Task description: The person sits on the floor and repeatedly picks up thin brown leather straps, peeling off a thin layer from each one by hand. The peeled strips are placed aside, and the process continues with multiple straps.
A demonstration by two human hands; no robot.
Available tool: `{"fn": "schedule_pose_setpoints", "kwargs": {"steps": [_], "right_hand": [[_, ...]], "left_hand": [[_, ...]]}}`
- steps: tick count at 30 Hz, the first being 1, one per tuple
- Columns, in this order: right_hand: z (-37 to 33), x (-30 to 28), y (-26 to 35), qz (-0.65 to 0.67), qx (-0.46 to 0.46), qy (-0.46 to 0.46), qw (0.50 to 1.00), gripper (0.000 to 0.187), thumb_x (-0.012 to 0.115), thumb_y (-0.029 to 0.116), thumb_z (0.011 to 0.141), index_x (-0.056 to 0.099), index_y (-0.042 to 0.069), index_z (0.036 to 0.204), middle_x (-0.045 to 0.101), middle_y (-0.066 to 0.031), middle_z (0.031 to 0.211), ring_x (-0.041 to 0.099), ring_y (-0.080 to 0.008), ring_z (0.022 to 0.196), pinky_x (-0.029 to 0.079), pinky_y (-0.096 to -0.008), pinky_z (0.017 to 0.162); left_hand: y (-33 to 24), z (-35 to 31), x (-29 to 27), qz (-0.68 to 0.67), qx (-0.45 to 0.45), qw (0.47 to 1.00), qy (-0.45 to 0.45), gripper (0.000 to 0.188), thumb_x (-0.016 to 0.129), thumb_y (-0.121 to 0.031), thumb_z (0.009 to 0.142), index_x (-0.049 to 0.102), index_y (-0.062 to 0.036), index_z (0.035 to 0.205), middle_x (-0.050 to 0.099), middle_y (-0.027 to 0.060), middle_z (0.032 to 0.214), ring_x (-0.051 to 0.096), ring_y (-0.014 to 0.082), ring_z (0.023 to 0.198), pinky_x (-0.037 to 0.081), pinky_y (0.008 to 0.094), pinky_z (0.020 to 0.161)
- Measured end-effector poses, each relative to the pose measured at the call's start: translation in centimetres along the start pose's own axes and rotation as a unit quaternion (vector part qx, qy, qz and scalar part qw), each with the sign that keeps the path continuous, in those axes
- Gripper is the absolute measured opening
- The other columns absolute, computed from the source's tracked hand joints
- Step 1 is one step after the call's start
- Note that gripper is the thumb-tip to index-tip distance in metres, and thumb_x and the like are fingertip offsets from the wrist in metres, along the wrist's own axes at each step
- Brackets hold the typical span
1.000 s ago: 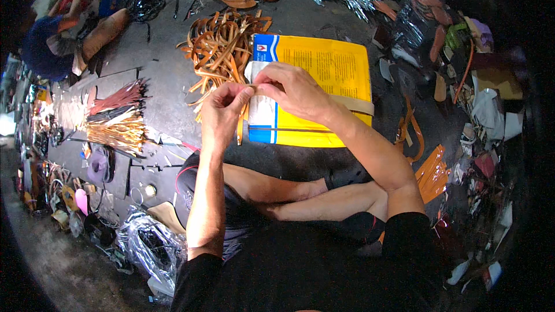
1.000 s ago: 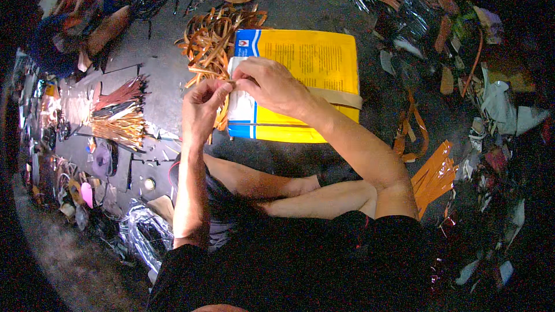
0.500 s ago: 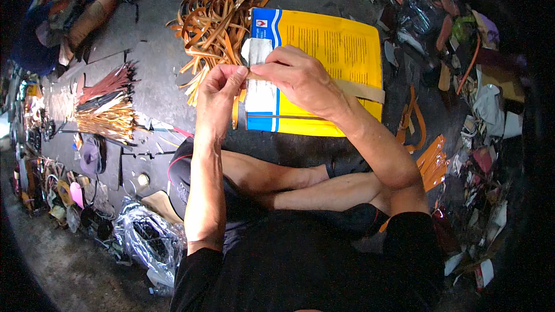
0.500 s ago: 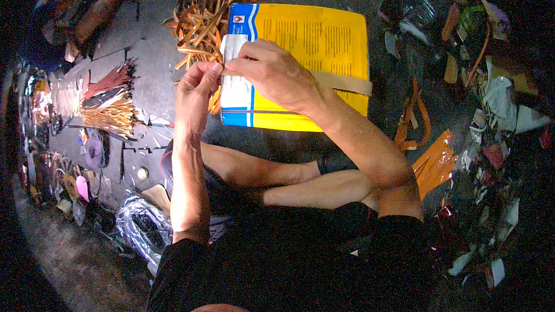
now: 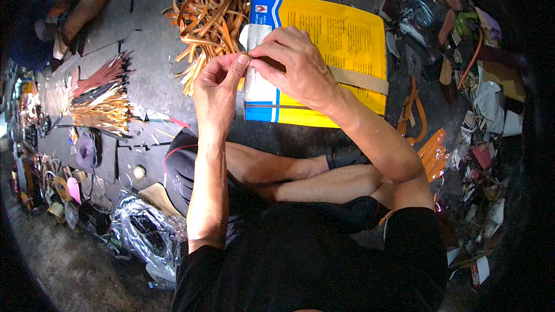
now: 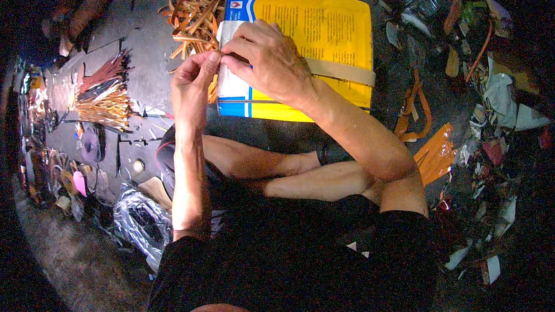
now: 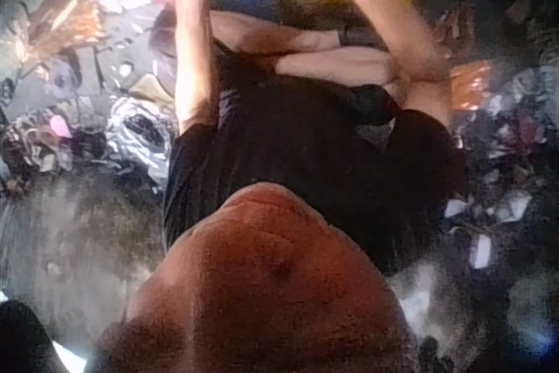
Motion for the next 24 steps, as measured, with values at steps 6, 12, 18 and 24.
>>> {"fn": "schedule_pose_setpoints", "kwargs": {"steps": [6, 12, 18, 24], "right_hand": [[0.0, 0.2, 0.1, 0.029, -0.01, -0.003, 1.0, 0.014, 0.073, 0.01, 0.079, 0.068, 0.004, 0.091, 0.061, -0.0082, 0.087, 0.06, -0.0276, 0.084, 0.049, -0.0382, 0.075], [-0.1, 0.0, -0.2, 0.043, -0.017, -0.002, 0.999, 0.018, 0.074, 0.005, 0.078, 0.069, 0.004, 0.095, 0.062, -0.0081, 0.087, 0.062, -0.0262, 0.082, 0.051, -0.0351, 0.072], [-0.2, 0.1, -0.2, 0.05, -0.007, 0.002, 0.999, 0.012, 0.072, 0.008, 0.079, 0.067, 0.004, 0.09, 0.061, -0.0091, 0.087, 0.061, -0.0286, 0.084, 0.051, -0.038, 0.074], [-0.3, -0.1, -0.4, 0.033, -0.022, 0.013, 0.999, 0.017, 0.074, 0.004, 0.077, 0.068, 0.004, 0.093, 0.063, -0.0078, 0.088, 0.063, -0.0258, 0.082, 0.052, -0.0353, 0.072]], "left_hand": [[1.5, 0.8, -0.2, -0.068, -0.062, 0.996, -0.004, 0.017, 0.066, -0.019, 0.094, 0.067, -0.0019, 0.095, 0.065, -0.0004, 0.08, 0.055, 0.0057, 0.072, 0.044, 0.02, 0.067], [3.4, 1.6, -0.9, -0.16, -0.102, 0.982, 0.024, 0.015, 0.066, -0.019, 0.094, 0.067, -0.0045, 0.095, 0.063, -0.0011, 0.078, 0.054, 0.0056, 0.069, 0.041, 0.0189, 0.063], [4.7, 2.4, -2.2, -0.17, -0.108, 0.979, 0.011, 0.016, 0.066, -0.02, 0.094, 0.067, -0.0045, 0.095, 0.064, -0.0001, 0.081, 0.055, 0.0061, 0.071, 0.043, 0.0185, 0.066], [6.7, 3.5, -4.4, -0.147, -0.121, 0.982, -0.013, 0.014, 0.067, -0.018, 0.093, 0.066, -0.004, 0.095, 0.065, 0.0, 0.082, 0.056, 0.0072, 0.073, 0.045, 0.0188, 0.07]]}}
Point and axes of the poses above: each hand's wrist, its own z-axis towards the middle knuckle, its own x-axis out of the palm, y = z × x, the point moved 5 cm from there along z, towards the middle knuckle
